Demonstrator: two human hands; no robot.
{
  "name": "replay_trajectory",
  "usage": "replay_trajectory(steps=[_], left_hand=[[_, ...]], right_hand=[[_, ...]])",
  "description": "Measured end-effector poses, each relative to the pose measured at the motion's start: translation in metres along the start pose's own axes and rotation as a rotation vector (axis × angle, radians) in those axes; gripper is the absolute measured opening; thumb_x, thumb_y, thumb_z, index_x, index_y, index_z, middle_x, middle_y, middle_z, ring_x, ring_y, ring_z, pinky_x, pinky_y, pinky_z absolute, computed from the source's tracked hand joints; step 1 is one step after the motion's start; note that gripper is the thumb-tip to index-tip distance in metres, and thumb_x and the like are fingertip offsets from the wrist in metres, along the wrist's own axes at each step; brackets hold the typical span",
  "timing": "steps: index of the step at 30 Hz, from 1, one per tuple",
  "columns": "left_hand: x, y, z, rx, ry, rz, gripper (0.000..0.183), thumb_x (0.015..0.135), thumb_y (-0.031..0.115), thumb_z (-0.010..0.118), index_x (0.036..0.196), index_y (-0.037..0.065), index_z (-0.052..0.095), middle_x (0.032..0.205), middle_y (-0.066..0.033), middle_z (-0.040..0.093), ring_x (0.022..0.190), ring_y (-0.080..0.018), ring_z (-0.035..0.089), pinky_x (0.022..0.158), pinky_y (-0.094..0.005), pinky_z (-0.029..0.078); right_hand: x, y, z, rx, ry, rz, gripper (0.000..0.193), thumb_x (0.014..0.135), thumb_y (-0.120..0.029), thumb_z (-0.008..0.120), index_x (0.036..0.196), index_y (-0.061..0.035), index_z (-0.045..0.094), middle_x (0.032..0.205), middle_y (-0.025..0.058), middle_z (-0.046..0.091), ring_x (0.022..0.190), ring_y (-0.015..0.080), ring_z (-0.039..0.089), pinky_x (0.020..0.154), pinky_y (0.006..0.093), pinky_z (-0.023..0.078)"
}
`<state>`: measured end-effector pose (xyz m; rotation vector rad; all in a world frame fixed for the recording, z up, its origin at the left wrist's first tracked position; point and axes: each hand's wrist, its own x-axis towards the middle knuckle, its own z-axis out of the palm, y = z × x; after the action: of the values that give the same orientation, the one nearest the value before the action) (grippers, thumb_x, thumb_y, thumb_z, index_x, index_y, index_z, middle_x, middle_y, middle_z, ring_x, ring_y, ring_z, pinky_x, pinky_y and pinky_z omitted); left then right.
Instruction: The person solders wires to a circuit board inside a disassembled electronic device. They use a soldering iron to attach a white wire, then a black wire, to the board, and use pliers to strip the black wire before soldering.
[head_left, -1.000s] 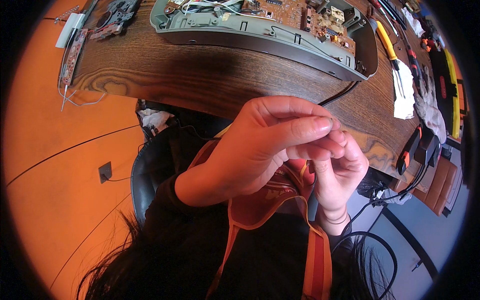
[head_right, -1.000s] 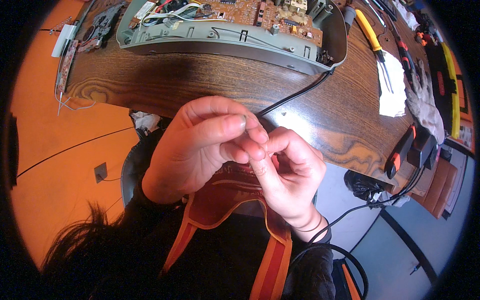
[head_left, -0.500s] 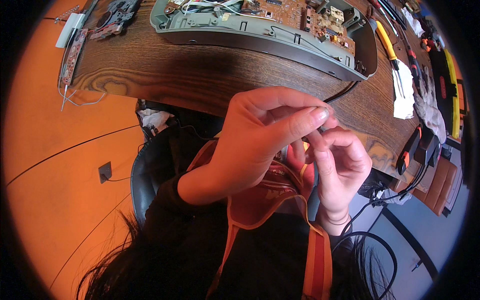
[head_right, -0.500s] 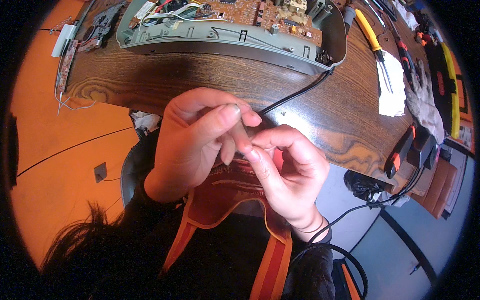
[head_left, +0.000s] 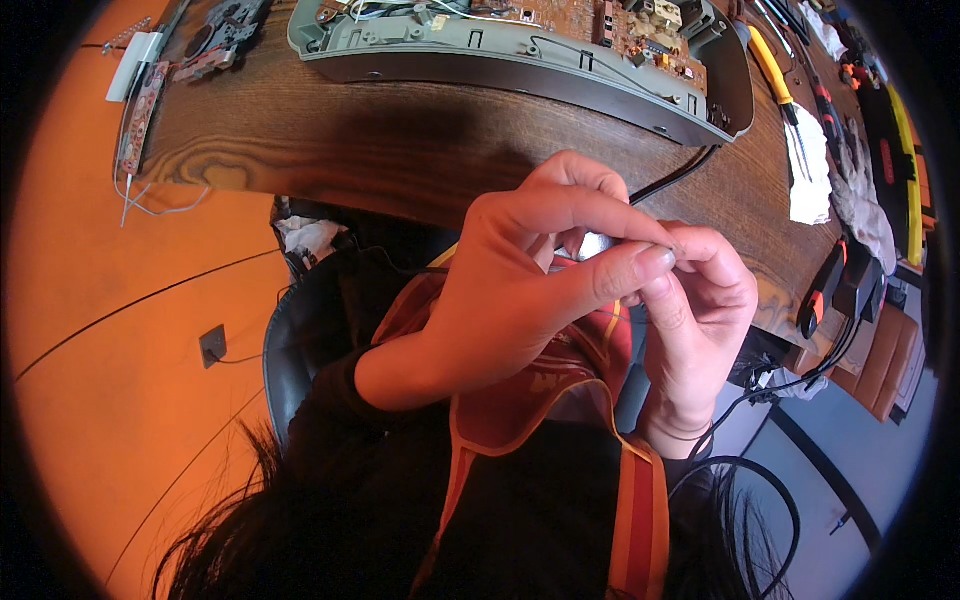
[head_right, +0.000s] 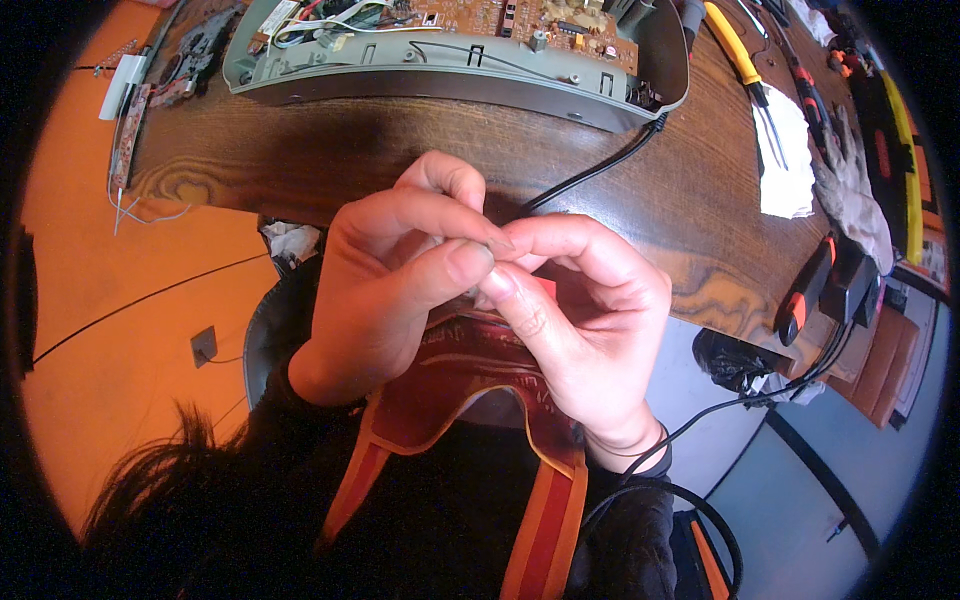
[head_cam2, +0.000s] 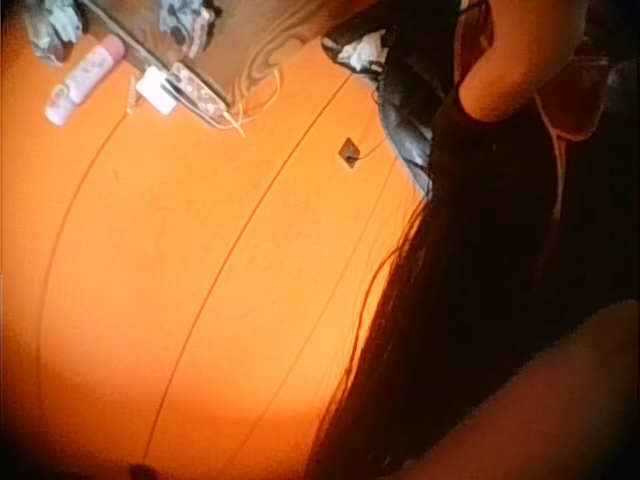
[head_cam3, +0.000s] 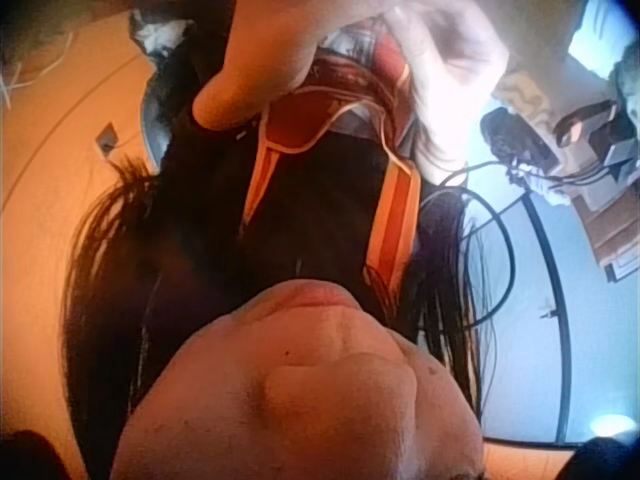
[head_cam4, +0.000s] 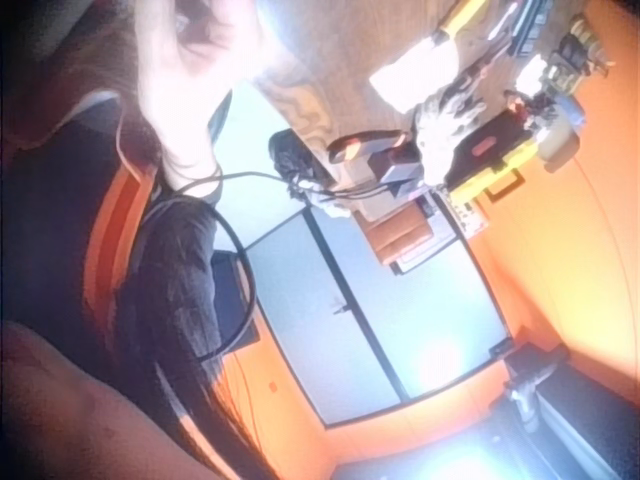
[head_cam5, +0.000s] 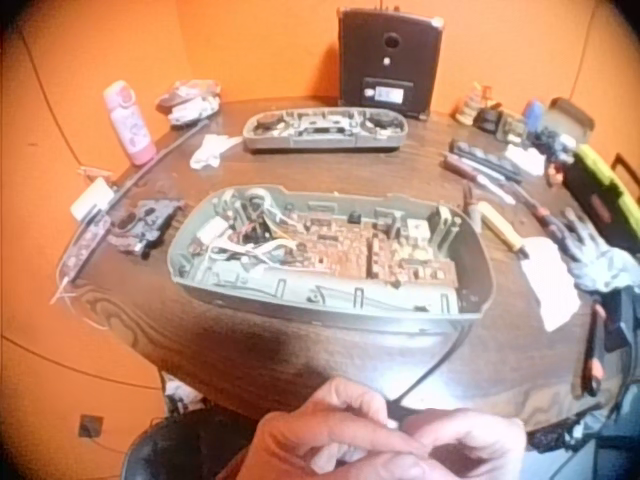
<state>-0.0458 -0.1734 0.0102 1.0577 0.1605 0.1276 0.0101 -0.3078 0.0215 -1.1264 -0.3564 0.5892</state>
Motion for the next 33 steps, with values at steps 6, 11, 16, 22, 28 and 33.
replay_trajectory(steps=[6,11,16,22,28,33], left_hand=[[0.0025,-0.0015,0.002,-0.065,-0.034,0.082,0.009,0.079,0.001,0.057,0.086,0.001,0.062,0.091,-0.0039,0.046,0.074,-0.0094,0.049,0.07,-0.0218,0.04],[0.0018,0.0037,0.0019,-0.173,-0.048,-0.018,0.009,0.079,0.001,0.057,0.086,-0.001,0.062,0.087,-0.0041,0.047,0.07,-0.0098,0.05,0.065,-0.0214,0.041],[0.0026,0.0047,0.0063,-0.239,-0.042,-0.032,0.009,0.08,0.001,0.056,0.086,-0.002,0.061,0.084,-0.005,0.049,0.068,-0.0115,0.052,0.061,-0.0225,0.044],[0.0032,0.0051,0.0052,-0.214,-0.036,-0.057,0.01,0.081,0.001,0.054,0.087,-0.002,0.061,0.08,-0.0047,0.049,0.068,-0.012,0.052,0.061,-0.0232,0.044],[0.0054,0.0004,0.003,-0.275,-0.043,-0.092,0.011,0.083,0.003,0.052,0.089,0.0,0.061,0.078,-0.0046,0.05,0.07,-0.0128,0.051,0.063,-0.0252,0.04],[0.0053,-0.0015,0.0018,-0.297,-0.044,-0.109,0.012,0.084,0.005,0.051,0.089,0.002,0.061,0.077,-0.0037,0.051,0.071,-0.0134,0.05,0.065,-0.0262,0.039]], right_hand=[[0.0061,0.0073,0.0012,0.152,-0.031,-0.004,0.01,0.08,0.001,0.059,0.09,0.0025,0.055,0.082,0.0079,0.06,0.072,0.0094,0.057,0.067,0.021,0.047],[0.0035,0.0018,0.0023,0.226,-0.054,0.081,0.012,0.083,-0.001,0.055,0.094,0.0034,0.052,0.078,0.0091,0.059,0.067,0.0107,0.057,0.063,0.0216,0.047],[0.0051,0.0013,0.001,0.348,-0.078,0.134,0.012,0.084,-0.006,0.055,0.091,0.0033,0.053,0.075,0.0083,0.059,0.064,0.0106,0.056,0.059,0.0204,0.046],[0.0057,0.0006,0.0001,0.356,-0.05,0.204,0.012,0.085,-0.008,0.056,0.089,0.0022,0.054,0.073,0.0068,0.058,0.064,0.0093,0.055,0.058,0.0186,0.044],[0.0072,0.0058,0.0014,0.254,-0.005,0.131,0.01,0.084,-0.005,0.056,0.091,0.0022,0.055,0.076,0.0062,0.059,0.065,0.0087,0.055,0.061,0.0191,0.045],[0.0079,0.0089,0.003,0.252,0.031,0.096,0.01,0.084,-0.003,0.056,0.092,0.0023,0.055,0.078,0.0059,0.06,0.067,0.0089,0.056,0.063,0.0206,0.046]])
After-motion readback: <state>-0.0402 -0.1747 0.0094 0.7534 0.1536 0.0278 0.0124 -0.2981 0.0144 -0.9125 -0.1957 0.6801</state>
